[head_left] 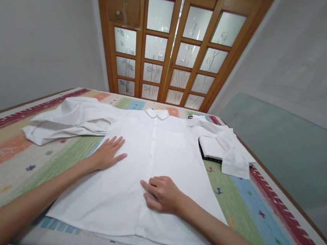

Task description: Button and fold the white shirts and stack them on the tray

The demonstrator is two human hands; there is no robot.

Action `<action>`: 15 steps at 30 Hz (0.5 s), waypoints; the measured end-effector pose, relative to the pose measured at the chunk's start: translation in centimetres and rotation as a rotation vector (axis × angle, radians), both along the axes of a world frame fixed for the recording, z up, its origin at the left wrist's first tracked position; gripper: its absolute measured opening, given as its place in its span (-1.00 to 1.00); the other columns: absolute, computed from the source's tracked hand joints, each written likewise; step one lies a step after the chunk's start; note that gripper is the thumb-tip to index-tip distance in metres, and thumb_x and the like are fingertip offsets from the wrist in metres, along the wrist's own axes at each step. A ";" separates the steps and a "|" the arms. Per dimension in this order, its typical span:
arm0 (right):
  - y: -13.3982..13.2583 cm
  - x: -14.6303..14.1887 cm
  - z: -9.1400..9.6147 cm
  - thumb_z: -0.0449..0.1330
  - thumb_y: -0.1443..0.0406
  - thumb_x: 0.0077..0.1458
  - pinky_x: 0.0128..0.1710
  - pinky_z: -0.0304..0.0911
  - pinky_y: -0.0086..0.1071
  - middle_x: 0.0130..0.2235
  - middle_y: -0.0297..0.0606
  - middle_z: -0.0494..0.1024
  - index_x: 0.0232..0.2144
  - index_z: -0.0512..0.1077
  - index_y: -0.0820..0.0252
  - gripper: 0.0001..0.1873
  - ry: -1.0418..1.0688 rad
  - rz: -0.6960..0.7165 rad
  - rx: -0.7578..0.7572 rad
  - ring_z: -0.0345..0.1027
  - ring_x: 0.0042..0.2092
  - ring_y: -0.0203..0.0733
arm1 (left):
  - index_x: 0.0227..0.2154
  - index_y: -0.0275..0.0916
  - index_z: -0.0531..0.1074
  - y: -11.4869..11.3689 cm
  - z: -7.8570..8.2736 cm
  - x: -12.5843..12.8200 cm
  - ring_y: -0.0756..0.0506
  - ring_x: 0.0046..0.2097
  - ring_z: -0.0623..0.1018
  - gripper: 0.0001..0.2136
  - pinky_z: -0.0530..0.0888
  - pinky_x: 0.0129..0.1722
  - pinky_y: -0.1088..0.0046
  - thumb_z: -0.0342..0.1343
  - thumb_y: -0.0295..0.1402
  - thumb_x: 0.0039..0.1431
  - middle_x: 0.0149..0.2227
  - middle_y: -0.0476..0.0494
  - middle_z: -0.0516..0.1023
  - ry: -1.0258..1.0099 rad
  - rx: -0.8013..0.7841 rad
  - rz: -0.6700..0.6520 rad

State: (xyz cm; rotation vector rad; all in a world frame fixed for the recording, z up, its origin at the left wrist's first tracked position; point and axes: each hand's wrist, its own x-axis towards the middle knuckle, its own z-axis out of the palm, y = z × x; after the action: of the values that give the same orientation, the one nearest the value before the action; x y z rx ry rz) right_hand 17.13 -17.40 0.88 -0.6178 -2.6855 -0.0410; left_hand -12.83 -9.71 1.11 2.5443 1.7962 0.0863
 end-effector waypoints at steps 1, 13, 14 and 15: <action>-0.3 0.0 0.1 0.03 0.23 0.18 -0.47 0.15 -0.36 -0.44 -0.28 0.46 -0.02 0.39 0.27 -0.63 -0.007 0.019 -0.003 0.31 -0.46 -0.23 | 0.33 -0.34 0.00 -0.6 -0.1 -0.1 -0.34 0.38 -0.04 -0.27 -0.01 0.29 0.01 -0.32 0.10 0.28 0.37 -0.28 -0.02 -0.003 0.000 -0.023; -3.4 -1.7 0.5 0.04 0.15 0.07 -0.58 0.03 -0.37 -0.58 -0.38 0.38 -0.24 0.39 0.22 -0.70 -0.077 0.316 -0.046 0.26 -0.56 -0.27 | 0.33 -0.07 0.02 -6.0 2.1 2.5 -0.24 0.40 -0.10 -0.46 -0.05 0.31 0.04 -0.20 -0.05 0.35 0.38 -0.11 -0.02 -0.129 -0.078 -0.429; -3.6 -1.9 0.5 0.04 0.14 0.05 -0.60 0.02 -0.36 -0.59 -0.38 0.38 -0.27 0.38 0.22 -0.70 -0.086 0.324 -0.045 0.25 -0.57 -0.27 | 0.32 -0.08 0.03 -5.9 2.2 2.9 -0.22 0.40 -0.10 -0.47 -0.04 0.32 0.07 -0.20 -0.07 0.35 0.38 -0.11 0.01 -0.143 -0.077 -0.459; -3.9 -2.2 0.5 0.05 0.14 0.04 -0.61 0.01 -0.36 -0.60 -0.39 0.37 -0.30 0.38 0.21 -0.72 -0.095 0.329 -0.041 0.25 -0.58 -0.26 | 0.32 -0.10 0.04 -5.8 2.1 3.3 -0.21 0.40 -0.09 -0.47 -0.03 0.32 0.09 -0.20 -0.09 0.36 0.37 -0.12 0.03 -0.151 -0.081 -0.486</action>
State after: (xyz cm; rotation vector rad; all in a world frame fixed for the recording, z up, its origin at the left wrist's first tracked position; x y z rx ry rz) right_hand 14.98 -21.29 1.39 -0.1827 -2.8508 0.0746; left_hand -9.48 -15.56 3.26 2.7441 1.0711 0.1824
